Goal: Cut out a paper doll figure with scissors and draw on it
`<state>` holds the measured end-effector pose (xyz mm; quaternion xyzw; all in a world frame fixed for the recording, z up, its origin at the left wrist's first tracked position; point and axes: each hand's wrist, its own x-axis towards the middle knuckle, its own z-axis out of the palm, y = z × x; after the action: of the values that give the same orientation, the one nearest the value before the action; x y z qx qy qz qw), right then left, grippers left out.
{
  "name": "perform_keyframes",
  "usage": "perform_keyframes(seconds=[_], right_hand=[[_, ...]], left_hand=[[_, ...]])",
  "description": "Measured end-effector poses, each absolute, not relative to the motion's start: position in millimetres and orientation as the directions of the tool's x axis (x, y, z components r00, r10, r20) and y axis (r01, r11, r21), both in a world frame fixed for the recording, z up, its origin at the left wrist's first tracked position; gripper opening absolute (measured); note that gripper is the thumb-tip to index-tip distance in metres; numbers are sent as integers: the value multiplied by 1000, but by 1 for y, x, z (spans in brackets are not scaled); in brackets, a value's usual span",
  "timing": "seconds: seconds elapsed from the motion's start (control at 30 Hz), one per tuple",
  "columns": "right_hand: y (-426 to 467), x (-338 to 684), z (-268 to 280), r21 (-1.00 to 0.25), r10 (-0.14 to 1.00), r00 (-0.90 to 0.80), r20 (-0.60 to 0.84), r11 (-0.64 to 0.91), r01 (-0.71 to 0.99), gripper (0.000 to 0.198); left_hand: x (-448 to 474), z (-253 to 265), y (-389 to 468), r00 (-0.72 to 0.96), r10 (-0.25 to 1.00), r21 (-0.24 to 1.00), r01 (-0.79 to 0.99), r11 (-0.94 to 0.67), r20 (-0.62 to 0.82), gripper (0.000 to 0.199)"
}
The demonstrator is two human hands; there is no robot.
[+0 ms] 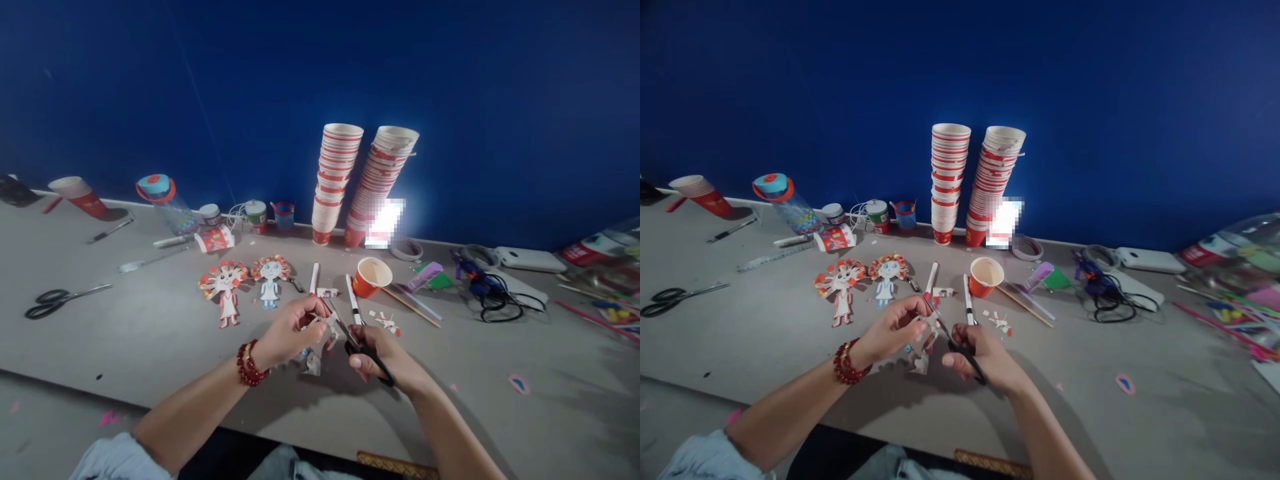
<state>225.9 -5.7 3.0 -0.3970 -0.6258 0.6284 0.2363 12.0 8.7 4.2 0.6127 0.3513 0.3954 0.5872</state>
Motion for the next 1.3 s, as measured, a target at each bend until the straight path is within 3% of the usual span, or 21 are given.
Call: perform_keyframes(seconds=[0.3,1.1,1.3], right_hand=[[-6,227,7,-966,799,-552,-238,-137,217,57],[-4,234,-5,-951,797,-530,-290,-181,249,59],[-2,236,-7,-957,815,-527,-240,-108,268,58]], left_hand=[[10,8,12,463,886,998,36,-60,37,6],[6,4,15,450,892,989,147,-20,-49,11],[6,3,15,449,892,988,152,-21,-50,10]])
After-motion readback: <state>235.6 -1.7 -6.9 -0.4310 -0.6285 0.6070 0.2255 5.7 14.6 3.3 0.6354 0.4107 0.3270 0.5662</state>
